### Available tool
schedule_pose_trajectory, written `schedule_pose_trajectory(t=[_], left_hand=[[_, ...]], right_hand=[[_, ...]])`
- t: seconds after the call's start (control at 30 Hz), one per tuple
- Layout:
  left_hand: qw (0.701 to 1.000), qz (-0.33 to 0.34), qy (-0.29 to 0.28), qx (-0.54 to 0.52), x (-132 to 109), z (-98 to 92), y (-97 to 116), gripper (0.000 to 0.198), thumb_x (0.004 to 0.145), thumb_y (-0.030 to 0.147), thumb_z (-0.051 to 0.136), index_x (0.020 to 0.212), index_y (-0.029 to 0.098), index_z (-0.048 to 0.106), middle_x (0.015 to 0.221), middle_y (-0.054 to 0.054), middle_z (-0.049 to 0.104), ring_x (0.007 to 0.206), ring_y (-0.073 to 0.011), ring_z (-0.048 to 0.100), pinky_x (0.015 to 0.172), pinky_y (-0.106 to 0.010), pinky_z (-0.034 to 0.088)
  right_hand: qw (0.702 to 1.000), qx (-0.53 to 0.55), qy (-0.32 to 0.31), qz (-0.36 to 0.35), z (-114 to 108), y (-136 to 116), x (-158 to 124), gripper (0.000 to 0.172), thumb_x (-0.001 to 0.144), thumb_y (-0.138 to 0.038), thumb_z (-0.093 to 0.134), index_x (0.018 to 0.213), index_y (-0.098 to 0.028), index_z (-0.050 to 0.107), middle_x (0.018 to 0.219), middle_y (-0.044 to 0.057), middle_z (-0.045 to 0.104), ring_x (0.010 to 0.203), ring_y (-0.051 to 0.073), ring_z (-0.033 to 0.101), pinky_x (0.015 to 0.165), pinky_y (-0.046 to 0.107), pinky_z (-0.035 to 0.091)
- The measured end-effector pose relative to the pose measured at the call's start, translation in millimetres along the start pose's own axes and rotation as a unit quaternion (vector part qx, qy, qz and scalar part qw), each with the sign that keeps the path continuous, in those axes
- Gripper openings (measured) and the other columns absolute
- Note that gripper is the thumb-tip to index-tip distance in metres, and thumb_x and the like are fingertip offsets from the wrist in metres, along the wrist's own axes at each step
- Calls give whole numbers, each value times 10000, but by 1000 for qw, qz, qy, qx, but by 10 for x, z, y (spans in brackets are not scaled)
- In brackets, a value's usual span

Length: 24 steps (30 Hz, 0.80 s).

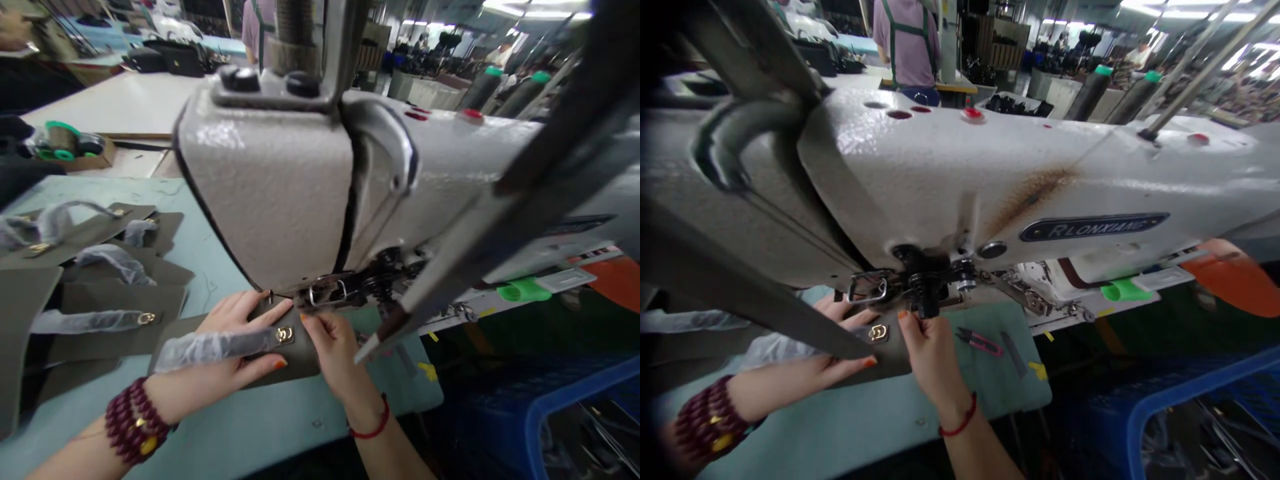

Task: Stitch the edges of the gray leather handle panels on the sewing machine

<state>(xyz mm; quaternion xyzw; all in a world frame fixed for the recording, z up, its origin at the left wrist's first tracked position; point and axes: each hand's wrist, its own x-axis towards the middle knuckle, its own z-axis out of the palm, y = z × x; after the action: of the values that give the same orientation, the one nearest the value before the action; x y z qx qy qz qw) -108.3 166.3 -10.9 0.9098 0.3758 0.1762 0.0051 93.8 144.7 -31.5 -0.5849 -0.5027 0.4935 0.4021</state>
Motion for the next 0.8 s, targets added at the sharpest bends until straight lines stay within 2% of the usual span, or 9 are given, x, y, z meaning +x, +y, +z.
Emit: schedule_pose_trajectory(t=[0.1, 0.2, 0.3, 0.4, 0.53, 0.63, 0.8], left_hand=[[998, -59, -6, 7, 74, -53, 152, 565, 870, 569, 524, 1332, 243, 514, 1172, -124, 548, 1025, -309, 541, 854, -484, 497], [995, -93, -36, 15, 159, -80, 202, 509, 864, 587, 528, 1236, 244, 576, 1099, -107, 581, 977, -303, 536, 837, -488, 490], [995, -85, -58, 21, 192, -74, 154, 483, 870, 590, 516, 1207, 252, 588, 1059, -102, 603, 943, -306, 535, 807, -481, 482], [994, -78, -75, 28, 183, -62, 86, 483, 869, 594, 516, 1213, 263, 591, 1066, -100, 608, 961, -314, 535, 819, -480, 466], [991, -84, -100, 28, 177, -78, 76, 471, 886, 587, 492, 1212, 265, 601, 1009, -89, 603, 910, -290, 547, 807, -459, 471], [990, -93, -105, 22, 187, -104, 112, 451, 896, 576, 484, 1201, 268, 609, 961, -79, 605, 877, -280, 553, 803, -451, 467], [990, -110, -85, -2, 228, -134, 130, 409, 886, 571, 498, 1134, 282, 648, 918, -81, 624, 843, -291, 558, 779, -438, 438]], right_hand=[[1000, 16, -7, 23, -48, 35, 60, 421, 881, -454, 527, 582, -162, 467, 539, -38, 375, 523, 84, 333, 479, 200, 263], [999, 37, -18, 13, -76, 56, 58, 442, 894, -496, 532, 632, -142, 571, 582, -12, 484, 580, 109, 448, 521, 195, 360], [997, 66, -44, 12, -112, 76, -60, 468, 915, -535, 503, 718, -136, 646, 676, 21, 581, 661, 144, 547, 552, 197, 443], [991, 111, -74, 14, -161, 107, -236, 421, 945, -520, 475, 916, -161, 693, 843, 38, 645, 744, 162, 617, 596, 208, 516], [983, 139, -117, -4, -192, 143, -373, 345, 981, -429, 476, 1161, -203, 665, 1017, 46, 680, 772, 146, 678, 672, 216, 542], [988, 123, -93, -21, -160, 160, -373, 326, 977, -410, 501, 1112, -187, 697, 968, 53, 708, 739, 145, 696, 651, 204, 530], [992, 106, -62, -11, -71, 185, -341, 365, 984, -439, 482, 987, -164, 722, 758, 42, 723, 631, 150, 701, 589, 196, 518]])
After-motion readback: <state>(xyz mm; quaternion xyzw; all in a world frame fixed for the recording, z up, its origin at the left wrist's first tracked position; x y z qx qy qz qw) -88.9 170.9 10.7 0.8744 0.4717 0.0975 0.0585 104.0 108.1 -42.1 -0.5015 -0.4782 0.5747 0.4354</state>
